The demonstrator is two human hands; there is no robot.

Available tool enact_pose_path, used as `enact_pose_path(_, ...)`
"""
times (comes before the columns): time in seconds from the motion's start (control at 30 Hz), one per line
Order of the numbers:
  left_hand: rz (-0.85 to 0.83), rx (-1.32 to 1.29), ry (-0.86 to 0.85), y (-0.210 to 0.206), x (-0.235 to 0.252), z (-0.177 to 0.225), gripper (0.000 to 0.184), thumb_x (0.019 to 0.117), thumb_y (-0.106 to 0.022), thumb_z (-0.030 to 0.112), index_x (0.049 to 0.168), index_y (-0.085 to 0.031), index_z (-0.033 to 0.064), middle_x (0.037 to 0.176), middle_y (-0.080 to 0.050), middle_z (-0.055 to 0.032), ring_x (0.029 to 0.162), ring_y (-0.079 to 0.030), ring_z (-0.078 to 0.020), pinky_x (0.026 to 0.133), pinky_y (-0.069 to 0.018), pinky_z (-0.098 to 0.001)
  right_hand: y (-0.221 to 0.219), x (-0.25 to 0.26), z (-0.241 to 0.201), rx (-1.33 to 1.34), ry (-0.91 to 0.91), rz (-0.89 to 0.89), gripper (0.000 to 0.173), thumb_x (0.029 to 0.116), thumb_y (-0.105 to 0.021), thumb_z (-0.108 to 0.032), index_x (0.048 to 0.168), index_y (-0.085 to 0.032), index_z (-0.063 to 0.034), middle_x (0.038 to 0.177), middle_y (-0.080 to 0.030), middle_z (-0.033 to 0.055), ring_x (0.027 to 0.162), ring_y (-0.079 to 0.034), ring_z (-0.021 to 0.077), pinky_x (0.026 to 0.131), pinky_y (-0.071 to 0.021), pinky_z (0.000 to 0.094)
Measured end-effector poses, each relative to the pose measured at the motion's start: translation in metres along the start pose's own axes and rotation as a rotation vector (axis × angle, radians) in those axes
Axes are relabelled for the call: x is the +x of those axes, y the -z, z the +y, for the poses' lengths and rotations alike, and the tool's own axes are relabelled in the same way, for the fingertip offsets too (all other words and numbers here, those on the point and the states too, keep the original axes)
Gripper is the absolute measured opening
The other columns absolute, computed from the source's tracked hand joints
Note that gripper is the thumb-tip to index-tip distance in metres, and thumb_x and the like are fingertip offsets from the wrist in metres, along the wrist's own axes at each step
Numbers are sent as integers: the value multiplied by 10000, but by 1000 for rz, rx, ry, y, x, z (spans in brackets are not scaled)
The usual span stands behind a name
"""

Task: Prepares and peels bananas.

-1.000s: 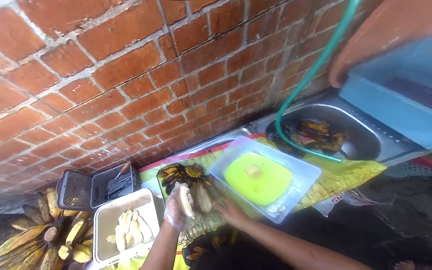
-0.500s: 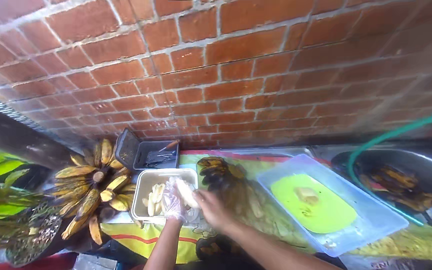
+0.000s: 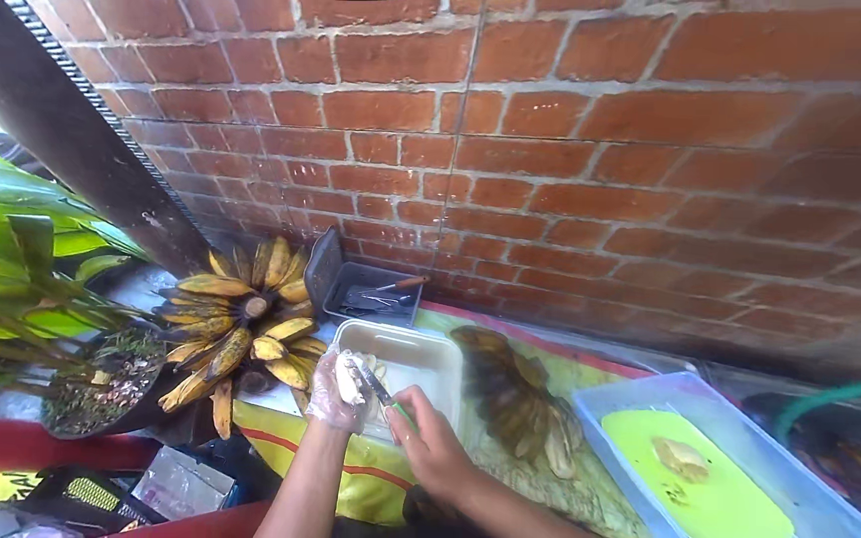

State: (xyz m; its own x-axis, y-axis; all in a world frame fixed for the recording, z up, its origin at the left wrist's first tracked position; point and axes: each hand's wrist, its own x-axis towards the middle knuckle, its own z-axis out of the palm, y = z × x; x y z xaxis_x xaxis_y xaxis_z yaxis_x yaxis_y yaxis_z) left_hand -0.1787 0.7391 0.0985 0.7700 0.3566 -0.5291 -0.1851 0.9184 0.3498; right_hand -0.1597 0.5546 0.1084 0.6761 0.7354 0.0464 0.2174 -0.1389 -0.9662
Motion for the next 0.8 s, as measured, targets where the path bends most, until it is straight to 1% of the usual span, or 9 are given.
enact_pose_path(0.07, -6, -26, 20, -5, 0, 7, 410, 1034, -411, 497, 826, -553, 174, 585, -498, 18, 458, -517, -107, 424, -478, -263, -8, 1, 0, 19, 5, -43, 375, 1107, -403, -411, 1151, -588, -88, 723, -542, 2, 617, -562, 133, 594, -518, 335)
enact_pose_path(0.13, -18, -46, 48, -12, -3, 13, 443, 1030, -397, 519, 786, -539, 178, 566, -482, 23, 445, -506, -104, 420, -466, -256, -15, 4, -1, 29, 40, -77, 408, 1119, -348, -402, 1083, -611, -91, 694, -494, -6, 589, -508, 118, 565, -472, 319)
enact_pose_path(0.2, -12, -56, 64, -21, -5, 17, 459, 1029, -370, 525, 769, -522, 178, 570, -478, 20, 450, -504, -105, 422, -461, -254, -19, 6, -4, 29, 62, -93, 424, 1128, -312, -387, 1022, -604, -98, 695, -485, -14, 589, -496, 106, 559, -455, 305)
enact_pose_path(0.27, -31, -72, 69, -29, -9, 19, 472, 1034, -342, 520, 768, -522, 175, 580, -488, 20, 460, -514, -100, 425, -462, -243, -23, 10, -5, 31, 66, -91, 431, 1128, -306, -390, 988, -595, -102, 699, -490, -12, 598, -503, 105, 562, -452, 301)
enact_pose_path(0.43, -61, -96, 79, -43, -15, 20, 478, 1041, -292, 495, 792, -528, 162, 607, -505, 11, 491, -538, -105, 444, -478, -240, -26, 16, -6, 37, 85, -43, 420, 1126, -328, -390, 970, -587, -99, 692, -486, -8, 603, -512, 106, 565, -455, 301)
enact_pose_path(0.5, -55, -89, 62, -46, -16, 21, 458, 1047, -296, 459, 814, -541, 151, 620, -524, -6, 502, -553, -119, 446, -488, -253, -26, 18, -6, 35, 96, -29, 412, 1126, -329, -386, 968, -582, -102, 684, -473, -11, 592, -502, 107, 556, -448, 301)
enact_pose_path(0.6, -66, -88, 49, -51, -16, 22, 437, 1056, -297, 427, 825, -540, 147, 618, -522, -5, 489, -545, -115, 435, -480, -244, -26, 21, -4, 31, 100, -23, 412, 1125, -330, -388, 960, -577, -103, 662, -452, -12, 572, -488, 110, 543, -437, 307)
enact_pose_path(0.7, -52, -77, 40, -55, -20, 23, 459, 1054, -286, 444, 813, -540, 147, 609, -520, -2, 478, -536, -111, 423, -468, -239, -27, 22, -2, 32, 94, -22, 413, 1124, -331, -392, 943, -569, -106, 652, -431, -15, 564, -471, 111, 539, -425, 307)
enact_pose_path(0.8, -52, -45, 24, -56, -22, 23, 483, 1060, -275, 455, 795, -543, 154, 593, -513, 1, 473, -528, -108, 423, -461, -242, -27, 23, -1, 18, 97, -20, 431, 1121, -338, -408, 929, -570, -99, 640, -439, -12, 552, -474, 111, 532, -431, 312)
